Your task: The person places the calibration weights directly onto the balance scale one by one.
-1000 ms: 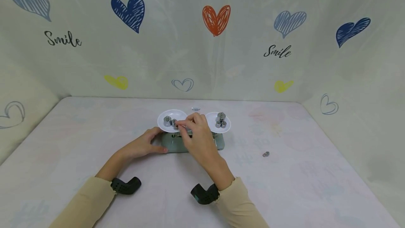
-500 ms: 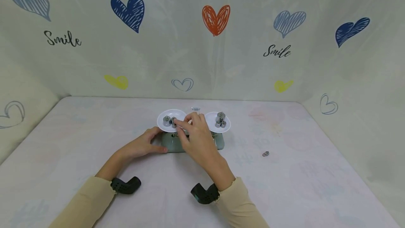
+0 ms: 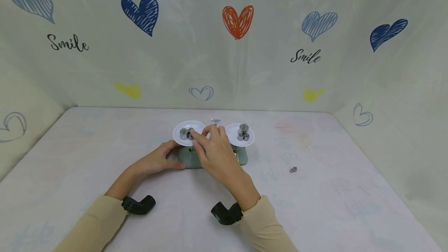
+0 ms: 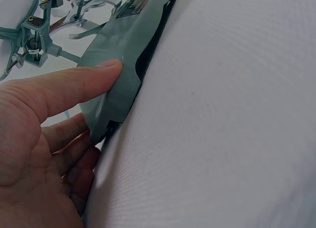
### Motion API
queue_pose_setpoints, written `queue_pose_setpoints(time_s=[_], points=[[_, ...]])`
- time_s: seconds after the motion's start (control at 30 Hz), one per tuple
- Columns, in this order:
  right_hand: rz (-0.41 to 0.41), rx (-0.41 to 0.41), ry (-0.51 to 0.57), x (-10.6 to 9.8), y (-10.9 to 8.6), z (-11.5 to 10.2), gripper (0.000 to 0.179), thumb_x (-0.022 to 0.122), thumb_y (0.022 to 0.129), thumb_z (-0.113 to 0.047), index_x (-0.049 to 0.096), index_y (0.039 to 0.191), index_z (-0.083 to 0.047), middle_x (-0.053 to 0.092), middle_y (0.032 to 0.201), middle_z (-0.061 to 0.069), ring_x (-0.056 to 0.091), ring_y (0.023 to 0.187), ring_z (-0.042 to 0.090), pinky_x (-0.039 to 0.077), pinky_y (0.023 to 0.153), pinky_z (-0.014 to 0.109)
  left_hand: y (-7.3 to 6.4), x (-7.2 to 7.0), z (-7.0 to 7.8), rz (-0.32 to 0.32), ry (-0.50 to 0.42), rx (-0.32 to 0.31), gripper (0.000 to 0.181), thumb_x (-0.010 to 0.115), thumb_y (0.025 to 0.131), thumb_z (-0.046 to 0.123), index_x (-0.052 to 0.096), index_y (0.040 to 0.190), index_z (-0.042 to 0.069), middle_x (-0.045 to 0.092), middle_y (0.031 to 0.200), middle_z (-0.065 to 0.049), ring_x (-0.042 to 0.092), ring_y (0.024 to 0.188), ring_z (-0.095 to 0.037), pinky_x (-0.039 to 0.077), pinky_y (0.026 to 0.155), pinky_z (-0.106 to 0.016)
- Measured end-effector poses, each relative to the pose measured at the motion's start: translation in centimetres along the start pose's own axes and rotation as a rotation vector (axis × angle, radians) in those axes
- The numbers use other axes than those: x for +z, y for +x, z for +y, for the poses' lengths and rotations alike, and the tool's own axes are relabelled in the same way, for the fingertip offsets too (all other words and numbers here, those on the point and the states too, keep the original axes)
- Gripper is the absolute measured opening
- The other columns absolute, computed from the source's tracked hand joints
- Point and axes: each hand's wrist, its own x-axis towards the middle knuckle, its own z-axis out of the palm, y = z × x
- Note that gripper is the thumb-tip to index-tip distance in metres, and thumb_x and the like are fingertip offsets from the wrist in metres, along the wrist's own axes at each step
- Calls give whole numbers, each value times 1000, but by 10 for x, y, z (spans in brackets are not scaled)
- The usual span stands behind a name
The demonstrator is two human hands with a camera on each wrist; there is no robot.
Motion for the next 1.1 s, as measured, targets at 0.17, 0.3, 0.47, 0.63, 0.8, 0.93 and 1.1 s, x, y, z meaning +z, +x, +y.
queue_pose_setpoints(time_s=[0.17, 0.3, 0.47, 0.63, 0.8, 0.93, 1.1], points=[[-25, -1, -17, 0, 0, 0, 36, 49, 96, -27, 55, 131, -19, 49, 107, 5, 39, 92, 20, 36, 73, 26, -1, 0, 1, 3, -4, -16, 77, 73, 78, 22, 32, 140, 0, 32, 146, -21, 22, 136, -41, 14, 108, -63], [-53, 10, -23, 0, -1, -1, 38, 48, 97, -30, 52, 134, -20, 47, 109, 5, 38, 95, 20, 36, 75, 27, -1, 0, 1, 4, -4, -18, 77, 73, 78, 21, 32, 140, -1, 33, 145, -22, 23, 135, -41, 15, 108, -62], [-64, 15, 15, -3, -1, -1, 40, 50, 96, -29, 51, 134, -17, 47, 110, 6, 38, 95, 19, 38, 76, 27, 0, 0, 0, 3, -8, -2, 77, 73, 79, 20, 32, 140, -1, 33, 145, -22, 23, 136, -41, 15, 108, -62], [-18, 5, 133, -14, -1, 3, 37, 57, 93, -20, 56, 129, -12, 48, 111, 6, 41, 97, 19, 43, 77, 27, 0, 0, 0, 6, 4, 0, 77, 73, 79, 21, 32, 140, 0, 33, 146, -21, 21, 137, -41, 14, 109, -62], [0, 9, 292, -29, -2, 15, 28, 61, 90, -12, 62, 118, -8, 55, 107, 5, 51, 96, 18, 48, 80, 30, 0, 0, 0, 11, 1, -21, 76, 74, 77, 21, 34, 139, 0, 35, 144, -21, 22, 137, -42, 14, 109, -62], [-46, 44, 408, -43, -4, 29, 20, 62, 89, -12, 66, 108, -7, 62, 98, 2, 56, 83, 14, 50, 74, 27, -1, 0, 0, 12, -8, -43, 77, 75, 77, 22, 34, 139, 0, 33, 145, -22, 19, 137, -42, 12, 109, -62], [-139, 121, 507, -59, -10, 51, 17, 62, 89, -18, 67, 104, -10, 65, 95, 1, 55, 82, 13, 48, 71, 26, -1, 0, -1, 9, -9, -46, 79, 75, 77, 22, 32, 140, 0, 31, 145, -22, 17, 138, -43, 10, 110, -62]])
